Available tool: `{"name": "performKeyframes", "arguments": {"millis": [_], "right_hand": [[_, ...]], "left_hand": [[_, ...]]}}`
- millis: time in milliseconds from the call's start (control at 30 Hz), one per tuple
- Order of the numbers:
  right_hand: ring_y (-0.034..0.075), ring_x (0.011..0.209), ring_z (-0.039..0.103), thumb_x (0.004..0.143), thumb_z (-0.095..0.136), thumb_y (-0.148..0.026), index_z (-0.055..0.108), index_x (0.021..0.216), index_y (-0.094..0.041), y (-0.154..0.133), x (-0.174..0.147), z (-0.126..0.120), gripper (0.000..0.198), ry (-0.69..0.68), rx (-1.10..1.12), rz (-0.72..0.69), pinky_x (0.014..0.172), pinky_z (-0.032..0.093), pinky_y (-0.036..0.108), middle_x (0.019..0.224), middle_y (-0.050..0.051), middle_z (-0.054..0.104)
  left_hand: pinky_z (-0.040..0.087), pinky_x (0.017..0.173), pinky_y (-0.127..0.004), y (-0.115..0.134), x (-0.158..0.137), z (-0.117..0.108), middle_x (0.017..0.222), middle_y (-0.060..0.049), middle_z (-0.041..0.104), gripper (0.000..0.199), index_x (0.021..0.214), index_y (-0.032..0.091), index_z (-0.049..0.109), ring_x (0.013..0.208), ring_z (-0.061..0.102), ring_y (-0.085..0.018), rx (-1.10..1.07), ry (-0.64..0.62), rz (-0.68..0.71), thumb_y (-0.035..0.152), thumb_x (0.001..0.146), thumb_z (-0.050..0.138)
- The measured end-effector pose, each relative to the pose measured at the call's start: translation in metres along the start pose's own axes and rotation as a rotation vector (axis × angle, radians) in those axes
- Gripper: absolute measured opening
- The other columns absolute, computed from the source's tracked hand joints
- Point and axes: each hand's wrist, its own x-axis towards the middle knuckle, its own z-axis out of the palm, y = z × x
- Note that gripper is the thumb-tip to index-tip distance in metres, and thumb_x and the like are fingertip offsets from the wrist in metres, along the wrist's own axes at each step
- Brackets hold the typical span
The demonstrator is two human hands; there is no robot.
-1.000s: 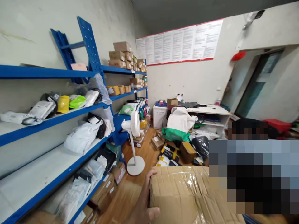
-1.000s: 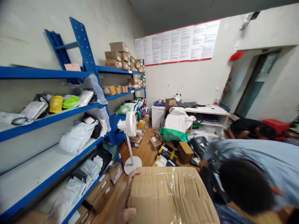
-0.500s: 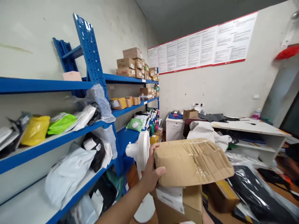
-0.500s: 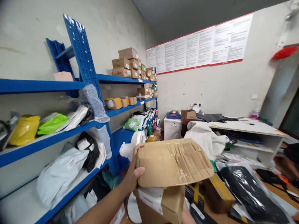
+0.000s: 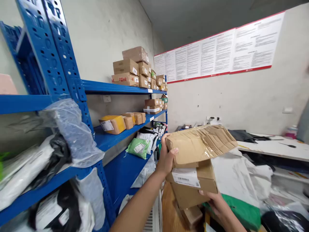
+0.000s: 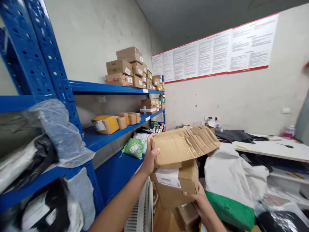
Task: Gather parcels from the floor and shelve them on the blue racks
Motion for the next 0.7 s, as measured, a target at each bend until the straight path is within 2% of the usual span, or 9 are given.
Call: {"name": "performKeyframes", "arguments": {"millis": [67,133,300,433,567,700], "right_hand": [[0.035,0.09,0.072,0.05,0.091,-0.029,0.067,0.109,-0.023,0.011,0.056,0.004,0.064,0.062,0.246,0.172,0.08,0.059,0.047,0.097,0.008,0.077],[0.031,0.086,0.071,0.043,0.093,-0.026,0.067,0.109,-0.022,0.02,0.118,0.012,0.072,-0.001,0.326,0.199,0.075,0.058,0.041,0.094,0.007,0.077],[0.025,0.081,0.07,0.045,0.094,-0.03,0.068,0.109,-0.022,0.056,0.295,0.04,0.069,-0.176,0.366,0.144,0.069,0.057,0.033,0.094,0.006,0.077],[0.023,0.09,0.071,0.048,0.095,-0.026,0.065,0.122,-0.026,0.086,0.445,0.068,0.08,-0.283,0.408,0.108,0.075,0.057,0.03,0.104,0.004,0.076],[0.023,0.091,0.071,0.05,0.096,-0.028,0.06,0.132,-0.029,0.088,0.578,0.103,0.089,-0.38,0.451,0.049,0.074,0.058,0.029,0.113,0.004,0.074],[0.024,0.09,0.071,0.051,0.095,-0.036,0.064,0.123,-0.026,0.07,0.683,0.149,0.079,-0.516,0.475,0.072,0.074,0.058,0.031,0.106,0.003,0.076]], "left_hand": [[0.039,0.104,-0.04,-0.025,0.032,-0.01,0.13,-0.006,0.055,0.052,0.133,0.026,0.039,0.122,0.05,-0.027,0.027,0.076,0.046,0.033,0.084,0.055],[0.039,0.103,-0.039,-0.053,0.067,-0.021,0.131,-0.006,0.054,0.053,0.133,0.025,0.039,0.122,0.051,-0.027,0.069,0.155,0.093,0.035,0.084,0.055],[0.038,0.104,-0.036,-0.142,0.173,-0.053,0.129,-0.007,0.056,0.051,0.13,0.022,0.04,0.12,0.051,-0.025,0.197,0.338,0.196,0.037,0.083,0.054],[0.039,0.103,-0.035,-0.208,0.275,-0.079,0.126,-0.007,0.056,0.051,0.13,0.022,0.039,0.116,0.052,-0.024,0.258,0.493,0.238,0.036,0.083,0.053],[0.041,0.101,-0.035,-0.243,0.371,-0.099,0.12,-0.008,0.054,0.048,0.125,0.022,0.038,0.112,0.053,-0.023,0.371,0.693,0.287,0.036,0.082,0.053],[0.039,0.104,-0.038,-0.252,0.447,-0.115,0.124,-0.01,0.052,0.054,0.128,0.025,0.035,0.116,0.052,-0.025,0.496,0.907,0.264,0.043,0.083,0.058]]}}
